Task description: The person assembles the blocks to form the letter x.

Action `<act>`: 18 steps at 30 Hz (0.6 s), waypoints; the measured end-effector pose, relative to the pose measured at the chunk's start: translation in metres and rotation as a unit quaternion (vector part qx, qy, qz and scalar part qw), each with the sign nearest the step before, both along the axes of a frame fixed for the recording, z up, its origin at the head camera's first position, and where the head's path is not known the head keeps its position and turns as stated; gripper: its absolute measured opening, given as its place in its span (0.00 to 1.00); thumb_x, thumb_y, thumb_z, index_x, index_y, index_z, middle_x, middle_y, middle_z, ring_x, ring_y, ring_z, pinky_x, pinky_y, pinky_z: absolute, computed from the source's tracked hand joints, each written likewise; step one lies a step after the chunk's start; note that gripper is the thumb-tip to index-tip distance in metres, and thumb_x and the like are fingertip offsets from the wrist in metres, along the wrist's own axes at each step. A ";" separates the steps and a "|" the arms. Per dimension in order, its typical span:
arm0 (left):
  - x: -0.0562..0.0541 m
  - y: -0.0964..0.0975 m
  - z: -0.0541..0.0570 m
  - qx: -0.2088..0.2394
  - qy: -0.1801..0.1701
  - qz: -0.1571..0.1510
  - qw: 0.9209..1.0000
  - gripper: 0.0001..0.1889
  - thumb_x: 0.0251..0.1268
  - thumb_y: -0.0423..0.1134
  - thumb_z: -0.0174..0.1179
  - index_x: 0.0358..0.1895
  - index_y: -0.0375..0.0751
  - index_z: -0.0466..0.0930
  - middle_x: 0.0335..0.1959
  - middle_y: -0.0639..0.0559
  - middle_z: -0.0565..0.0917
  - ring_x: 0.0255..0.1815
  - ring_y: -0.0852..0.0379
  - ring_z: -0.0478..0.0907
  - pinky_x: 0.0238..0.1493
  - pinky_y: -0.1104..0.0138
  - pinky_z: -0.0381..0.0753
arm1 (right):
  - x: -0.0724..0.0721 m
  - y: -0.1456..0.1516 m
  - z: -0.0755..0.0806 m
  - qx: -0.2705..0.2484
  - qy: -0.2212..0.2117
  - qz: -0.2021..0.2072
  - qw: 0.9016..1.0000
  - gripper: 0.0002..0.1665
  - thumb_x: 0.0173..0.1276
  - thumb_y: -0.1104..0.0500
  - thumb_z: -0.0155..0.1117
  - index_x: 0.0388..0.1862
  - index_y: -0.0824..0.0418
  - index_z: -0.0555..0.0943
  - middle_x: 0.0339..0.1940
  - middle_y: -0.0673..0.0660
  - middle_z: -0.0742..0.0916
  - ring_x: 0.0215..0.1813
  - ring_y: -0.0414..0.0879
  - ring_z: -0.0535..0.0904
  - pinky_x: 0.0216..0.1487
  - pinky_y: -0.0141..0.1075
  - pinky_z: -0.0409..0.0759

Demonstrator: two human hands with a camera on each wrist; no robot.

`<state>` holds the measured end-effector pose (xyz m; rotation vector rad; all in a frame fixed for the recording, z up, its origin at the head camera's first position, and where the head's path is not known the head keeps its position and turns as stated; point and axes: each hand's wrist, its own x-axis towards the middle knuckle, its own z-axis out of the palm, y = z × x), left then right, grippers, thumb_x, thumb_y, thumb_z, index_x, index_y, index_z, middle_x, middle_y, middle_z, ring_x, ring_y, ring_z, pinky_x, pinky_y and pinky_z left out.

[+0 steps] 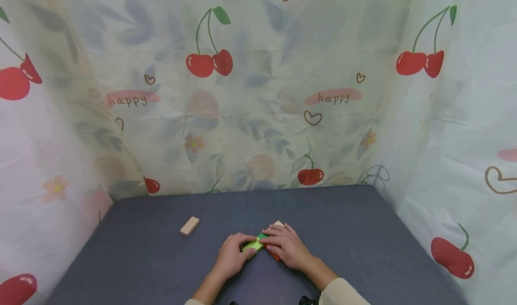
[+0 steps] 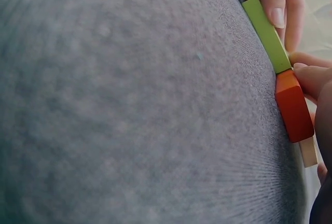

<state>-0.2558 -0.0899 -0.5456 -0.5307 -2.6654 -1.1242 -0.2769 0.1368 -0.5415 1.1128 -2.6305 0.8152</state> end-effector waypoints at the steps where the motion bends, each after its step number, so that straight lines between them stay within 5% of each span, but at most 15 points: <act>1: 0.000 0.000 0.000 0.001 0.001 0.000 1.000 0.13 0.58 0.43 0.69 0.47 0.50 0.87 0.39 0.59 0.82 0.33 0.63 0.70 0.34 0.65 0.70 | 0.000 0.000 0.000 -0.001 0.001 0.000 1.000 0.16 0.72 0.56 0.59 0.56 0.49 0.84 0.62 0.52 0.80 0.69 0.55 0.67 0.65 0.66 0.51; 18: -0.005 -0.015 0.007 0.055 -0.014 -0.001 0.998 0.10 0.62 0.41 0.67 0.47 0.48 0.86 0.40 0.56 0.83 0.33 0.62 0.74 0.34 0.66 0.73 | 0.000 0.000 0.000 0.006 -0.018 -0.012 1.000 0.17 0.72 0.54 0.59 0.57 0.46 0.84 0.63 0.49 0.80 0.70 0.53 0.66 0.67 0.64 0.49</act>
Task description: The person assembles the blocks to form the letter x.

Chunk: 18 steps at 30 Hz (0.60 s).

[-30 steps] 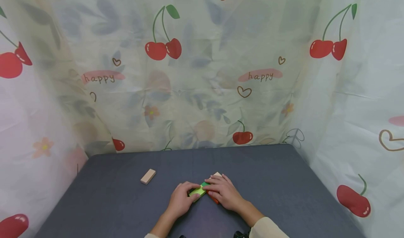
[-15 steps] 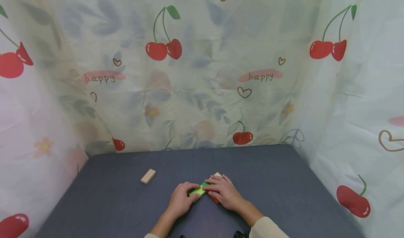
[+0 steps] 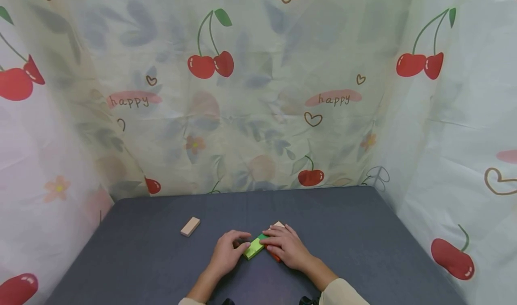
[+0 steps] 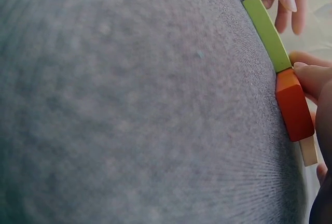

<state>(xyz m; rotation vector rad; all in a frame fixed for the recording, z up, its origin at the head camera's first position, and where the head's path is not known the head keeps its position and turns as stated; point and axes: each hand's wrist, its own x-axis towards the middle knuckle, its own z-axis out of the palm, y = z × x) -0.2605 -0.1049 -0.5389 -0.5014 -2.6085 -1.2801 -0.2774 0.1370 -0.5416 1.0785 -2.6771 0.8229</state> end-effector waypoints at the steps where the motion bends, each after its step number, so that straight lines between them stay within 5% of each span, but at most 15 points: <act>1: -0.001 -0.002 0.000 0.000 0.003 0.003 1.000 0.10 0.62 0.40 0.67 0.47 0.48 0.86 0.40 0.56 0.83 0.34 0.62 0.74 0.35 0.66 0.73 | 0.000 0.000 0.000 0.000 0.001 -0.001 1.000 0.17 0.72 0.54 0.59 0.57 0.46 0.84 0.63 0.49 0.80 0.70 0.53 0.66 0.67 0.64 0.49; 18: -0.008 -0.032 0.009 -0.015 0.024 0.072 0.997 0.10 0.60 0.35 0.68 0.44 0.48 0.87 0.38 0.58 0.82 0.34 0.58 0.74 0.35 0.63 0.73 | 0.001 0.000 0.000 -0.004 0.007 0.004 1.000 0.16 0.72 0.54 0.60 0.56 0.48 0.85 0.62 0.51 0.80 0.69 0.54 0.67 0.66 0.65 0.51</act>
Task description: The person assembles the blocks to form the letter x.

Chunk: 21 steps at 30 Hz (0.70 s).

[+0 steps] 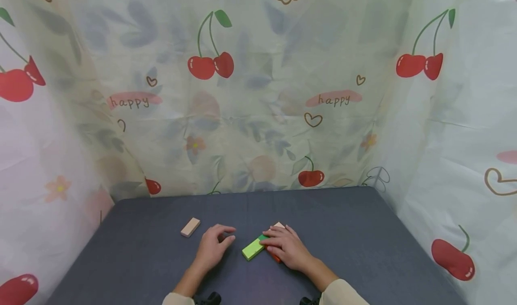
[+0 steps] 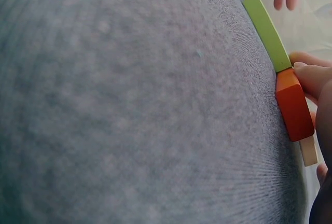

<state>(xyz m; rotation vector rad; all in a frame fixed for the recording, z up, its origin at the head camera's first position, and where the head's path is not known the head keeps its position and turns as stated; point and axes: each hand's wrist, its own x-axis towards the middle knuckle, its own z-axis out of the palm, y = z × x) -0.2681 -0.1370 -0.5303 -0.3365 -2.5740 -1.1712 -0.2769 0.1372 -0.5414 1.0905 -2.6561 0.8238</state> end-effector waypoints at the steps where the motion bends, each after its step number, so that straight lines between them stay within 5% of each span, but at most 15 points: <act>1: -0.001 -0.002 0.000 0.001 0.002 0.004 1.000 0.09 0.60 0.35 0.68 0.44 0.49 0.87 0.37 0.58 0.82 0.34 0.57 0.74 0.36 0.63 0.73 | 0.000 0.000 0.000 -0.001 -0.002 0.001 1.000 0.16 0.72 0.54 0.59 0.56 0.48 0.85 0.62 0.51 0.80 0.69 0.54 0.67 0.66 0.65 0.50; 10: -0.006 -0.017 -0.006 0.024 0.082 0.015 0.996 0.10 0.56 0.32 0.70 0.41 0.48 0.87 0.38 0.58 0.82 0.37 0.54 0.75 0.38 0.59 0.74 | 0.000 0.000 0.000 -0.001 -0.005 0.003 1.000 0.16 0.72 0.54 0.59 0.56 0.48 0.84 0.63 0.51 0.80 0.69 0.54 0.67 0.66 0.65 0.50; 21: -0.010 -0.031 -0.004 0.010 0.079 0.029 0.996 0.10 0.56 0.33 0.71 0.41 0.49 0.87 0.43 0.54 0.82 0.49 0.51 0.75 0.53 0.51 0.71 | -0.001 0.001 0.000 0.011 -0.024 -0.006 1.000 0.17 0.72 0.53 0.59 0.57 0.45 0.84 0.64 0.48 0.79 0.71 0.50 0.65 0.68 0.63 0.48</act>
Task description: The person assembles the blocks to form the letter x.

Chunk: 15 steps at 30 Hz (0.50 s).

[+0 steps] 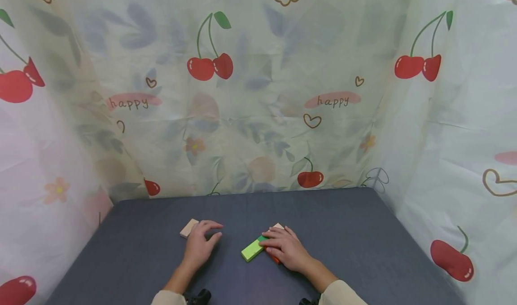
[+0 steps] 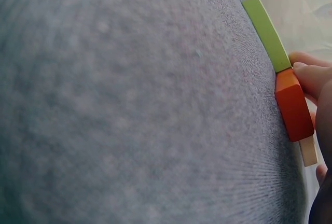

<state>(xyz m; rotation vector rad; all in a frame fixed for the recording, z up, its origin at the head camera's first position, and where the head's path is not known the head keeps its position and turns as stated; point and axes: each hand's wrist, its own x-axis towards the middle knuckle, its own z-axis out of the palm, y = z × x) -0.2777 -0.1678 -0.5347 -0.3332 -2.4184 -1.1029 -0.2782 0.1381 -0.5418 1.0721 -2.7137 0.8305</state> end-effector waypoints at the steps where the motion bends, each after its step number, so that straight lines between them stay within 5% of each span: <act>1: 0.000 -0.001 0.001 -0.002 0.000 0.001 1.000 0.10 0.56 0.32 0.71 0.41 0.48 0.87 0.43 0.54 0.82 0.49 0.51 0.75 0.53 0.50 0.71 | 0.000 0.000 0.000 0.000 -0.001 0.000 1.000 0.17 0.72 0.53 0.59 0.57 0.45 0.84 0.64 0.48 0.79 0.71 0.50 0.65 0.68 0.63 0.48; 15: -0.008 -0.018 0.001 -0.040 0.018 0.001 0.999 0.10 0.54 0.34 0.72 0.40 0.48 0.88 0.50 0.47 0.82 0.56 0.41 0.73 0.60 0.41 0.61 | 0.002 0.000 0.002 0.002 -0.013 -0.003 1.000 0.17 0.73 0.53 0.57 0.58 0.44 0.83 0.64 0.48 0.79 0.71 0.51 0.64 0.68 0.63 0.47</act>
